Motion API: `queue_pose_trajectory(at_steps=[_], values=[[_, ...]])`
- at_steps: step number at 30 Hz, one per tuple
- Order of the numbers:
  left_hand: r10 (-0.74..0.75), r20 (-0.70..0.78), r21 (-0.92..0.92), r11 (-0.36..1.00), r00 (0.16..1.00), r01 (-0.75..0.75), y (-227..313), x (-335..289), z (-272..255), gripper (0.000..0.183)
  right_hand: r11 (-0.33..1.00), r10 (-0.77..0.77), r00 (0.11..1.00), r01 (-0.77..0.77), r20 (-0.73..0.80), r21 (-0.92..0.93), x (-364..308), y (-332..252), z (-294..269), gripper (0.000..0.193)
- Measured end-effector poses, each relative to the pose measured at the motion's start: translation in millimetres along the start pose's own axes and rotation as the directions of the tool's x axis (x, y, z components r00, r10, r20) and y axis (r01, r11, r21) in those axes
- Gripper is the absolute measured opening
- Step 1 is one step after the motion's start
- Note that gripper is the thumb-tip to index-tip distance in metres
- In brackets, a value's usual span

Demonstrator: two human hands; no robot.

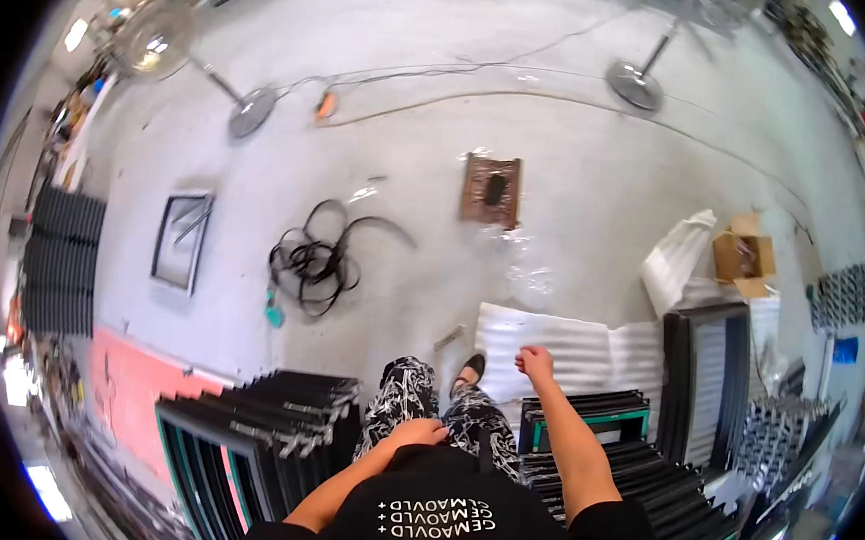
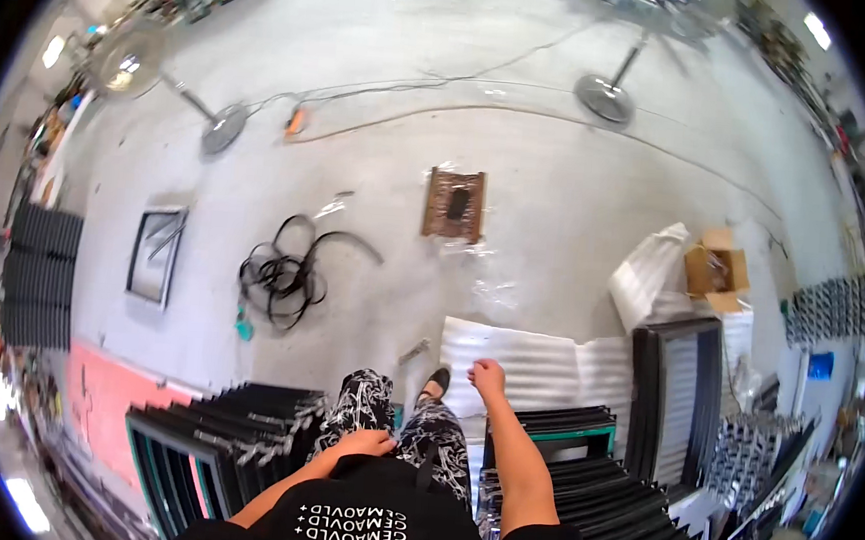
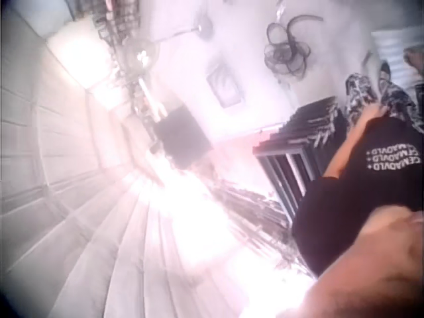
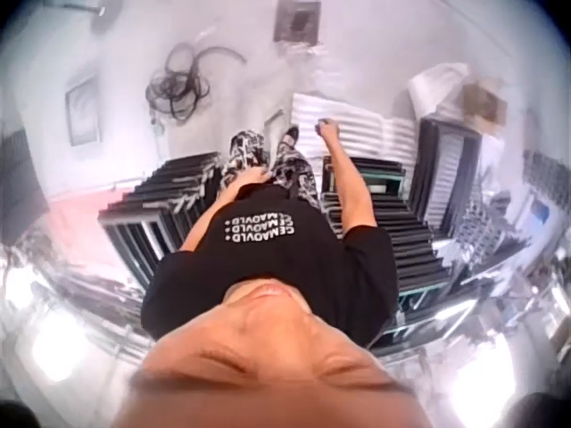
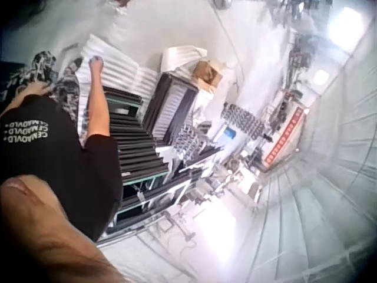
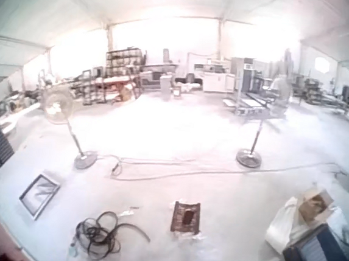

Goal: The person fastens metal hinges onto window frames using an electric drill, then relocates tools and a small stool to another stack of window frames to install hinges by hand.

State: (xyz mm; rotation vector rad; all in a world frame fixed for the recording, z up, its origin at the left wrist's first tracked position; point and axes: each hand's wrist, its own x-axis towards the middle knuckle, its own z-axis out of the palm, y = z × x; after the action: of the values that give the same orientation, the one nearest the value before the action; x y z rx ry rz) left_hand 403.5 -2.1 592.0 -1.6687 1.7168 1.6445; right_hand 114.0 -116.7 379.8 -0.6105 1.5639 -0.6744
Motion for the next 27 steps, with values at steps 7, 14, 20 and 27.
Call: queue_pose_trajectory(at_steps=[7, 14, 20, 27], values=[[0.003, 0.033, 0.103, 0.995, 0.999, -0.006, 30, 98, -86, 0.042, 0.957, 0.233, 0.972, -0.224, -0.025, 0.185, 66, -80, 16, 0.013], [0.063, -0.033, 0.149, 0.987, 0.997, -0.058, 27, 246, -207, 0.035, 0.879, 0.430, 0.901, -0.431, 0.050, 0.204, 150, -86, 24, 0.012], [0.041, -0.181, 0.051, 0.998, 0.983, -0.032, 20, 420, -341, 0.030, 0.858, 0.489, 0.868, -0.461, -0.087, 0.229, 251, -113, 38, 0.016], [-0.173, -0.019, -0.581, 0.804, 0.985, 0.130, -4, 665, -399, 0.022, 0.952, 0.242, 0.930, -0.283, -0.277, -0.118, 437, -121, 52, 0.021]])
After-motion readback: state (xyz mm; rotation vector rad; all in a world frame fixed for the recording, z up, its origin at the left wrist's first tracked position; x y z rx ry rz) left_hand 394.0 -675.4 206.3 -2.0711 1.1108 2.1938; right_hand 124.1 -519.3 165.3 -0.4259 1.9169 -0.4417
